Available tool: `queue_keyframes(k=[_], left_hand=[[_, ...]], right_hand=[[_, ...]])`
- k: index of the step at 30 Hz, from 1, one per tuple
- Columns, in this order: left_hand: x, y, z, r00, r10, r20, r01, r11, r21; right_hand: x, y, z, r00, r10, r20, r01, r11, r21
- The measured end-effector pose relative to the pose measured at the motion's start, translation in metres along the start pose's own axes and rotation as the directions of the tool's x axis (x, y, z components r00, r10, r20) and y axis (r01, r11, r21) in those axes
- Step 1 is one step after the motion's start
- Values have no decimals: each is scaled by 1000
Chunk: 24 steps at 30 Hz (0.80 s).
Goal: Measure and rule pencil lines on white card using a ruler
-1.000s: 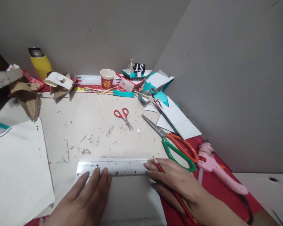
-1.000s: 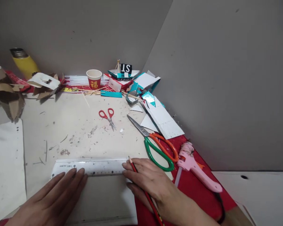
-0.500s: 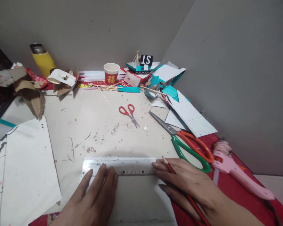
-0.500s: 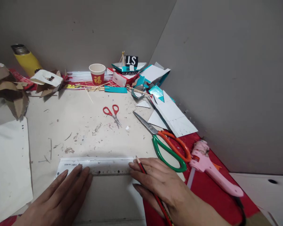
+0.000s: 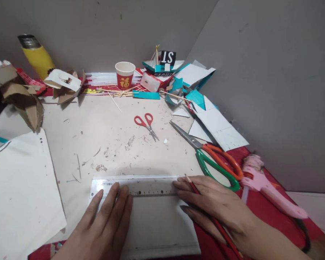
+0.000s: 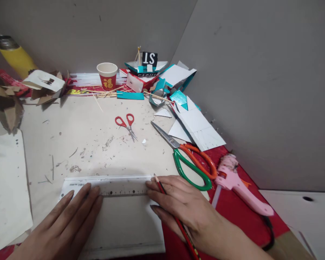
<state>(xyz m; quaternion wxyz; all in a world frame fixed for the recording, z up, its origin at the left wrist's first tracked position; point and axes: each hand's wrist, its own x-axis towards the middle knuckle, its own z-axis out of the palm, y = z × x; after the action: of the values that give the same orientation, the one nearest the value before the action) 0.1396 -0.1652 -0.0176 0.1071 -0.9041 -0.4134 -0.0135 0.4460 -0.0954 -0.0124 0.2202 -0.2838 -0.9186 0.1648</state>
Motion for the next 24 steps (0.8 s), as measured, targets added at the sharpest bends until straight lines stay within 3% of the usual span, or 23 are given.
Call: queue_keyframes(k=[24], left_hand=[[-8, 0, 8, 999, 43, -28, -44, 999, -18]], right_hand=[[4, -2, -2, 1000, 4, -7, -4, 1000, -21]])
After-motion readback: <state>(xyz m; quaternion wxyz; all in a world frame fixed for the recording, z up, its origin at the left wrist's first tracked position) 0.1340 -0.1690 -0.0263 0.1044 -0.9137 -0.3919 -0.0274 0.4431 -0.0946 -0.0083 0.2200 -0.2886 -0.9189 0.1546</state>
